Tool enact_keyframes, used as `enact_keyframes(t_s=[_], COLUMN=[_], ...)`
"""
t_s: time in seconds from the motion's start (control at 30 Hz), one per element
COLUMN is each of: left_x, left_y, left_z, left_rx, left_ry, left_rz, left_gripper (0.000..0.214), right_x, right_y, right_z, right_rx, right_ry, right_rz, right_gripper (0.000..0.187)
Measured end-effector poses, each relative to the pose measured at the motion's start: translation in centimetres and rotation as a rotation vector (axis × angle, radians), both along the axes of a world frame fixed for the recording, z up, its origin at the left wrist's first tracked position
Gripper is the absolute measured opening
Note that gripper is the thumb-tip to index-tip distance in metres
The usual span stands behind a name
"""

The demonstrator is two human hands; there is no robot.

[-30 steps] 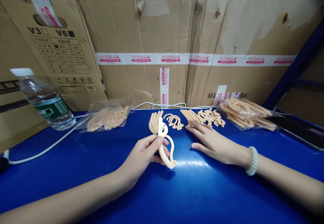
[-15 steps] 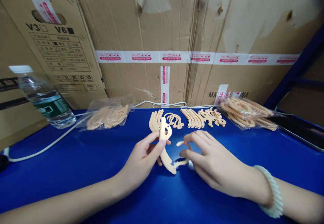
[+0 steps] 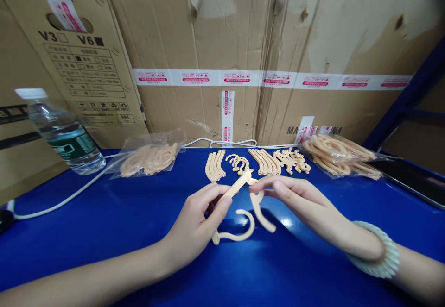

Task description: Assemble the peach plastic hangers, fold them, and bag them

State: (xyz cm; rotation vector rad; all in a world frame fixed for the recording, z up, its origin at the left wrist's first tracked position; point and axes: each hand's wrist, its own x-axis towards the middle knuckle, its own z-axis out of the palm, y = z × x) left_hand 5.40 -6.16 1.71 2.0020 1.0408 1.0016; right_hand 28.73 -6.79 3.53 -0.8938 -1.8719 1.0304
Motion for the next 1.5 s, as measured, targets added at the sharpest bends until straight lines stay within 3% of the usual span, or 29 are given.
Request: enact_keyframes(t_s=[0.1, 0.2, 0.47, 0.63, 0.77, 0.9, 1.0, 1.13, 1.37, 1.5], left_x=[-0.2, -0.4, -0.8, -0.6, -0.4, -0.4, -0.4, -0.2, 0.2, 0.2], left_y=[0.2, 0.4, 0.2, 0.3, 0.1, -0.3, -0.4, -0.4, 0.3, 1.4], left_z=[-0.1, -0.5, -1.6, -1.1, -0.9, -0.8, -1.0, -0.8, -0.2, -0.4], left_rx=[0.079, 0.206, 0.738, 0.936, 1.047, 1.061, 0.928, 0.474, -0.329, -0.566], left_ry=[0.039, 0.122, 0.647, 0.782, 0.746, 0.739, 0.741, 0.629, 0.141, -0.140], left_rz=[0.045, 0.046, -0.047, -0.048, -0.047, -0.048, -0.060, -0.068, -0.023, 0.010], left_gripper=[0.027, 0.029, 0.030, 0.036, 0.043, 0.043, 0.045, 0.046, 0.042, 0.046], right_x=[-0.1, -0.2, -0.8, -1.1, -1.4, -1.4, -1.3, -1.2, 0.2, 2.8], right_y=[0.5, 0.6, -0.4, -0.4, -0.9, -1.6, -2.3, -2.7, -0.1, 1.9], right_z=[-0.5, -1.1, -1.2, -1.2, -1.2, -1.2, -1.3, -1.3, 0.7, 2.2], right_rx=[-0.104, -0.213, -0.517, -0.681, -0.611, -0.341, -0.040, 0.412, 0.276, 0.364], right_ry=[0.043, 0.067, -0.044, -0.028, -0.129, -0.287, -0.438, -0.633, -0.364, -0.304], right_rz=[-0.047, -0.012, 0.147, 0.202, 0.131, 0.048, 0.026, 0.033, -0.182, -0.334], right_gripper=[0.026, 0.035, 0.040, 0.037, 0.036, 0.039, 0.037, 0.031, 0.036, 0.034])
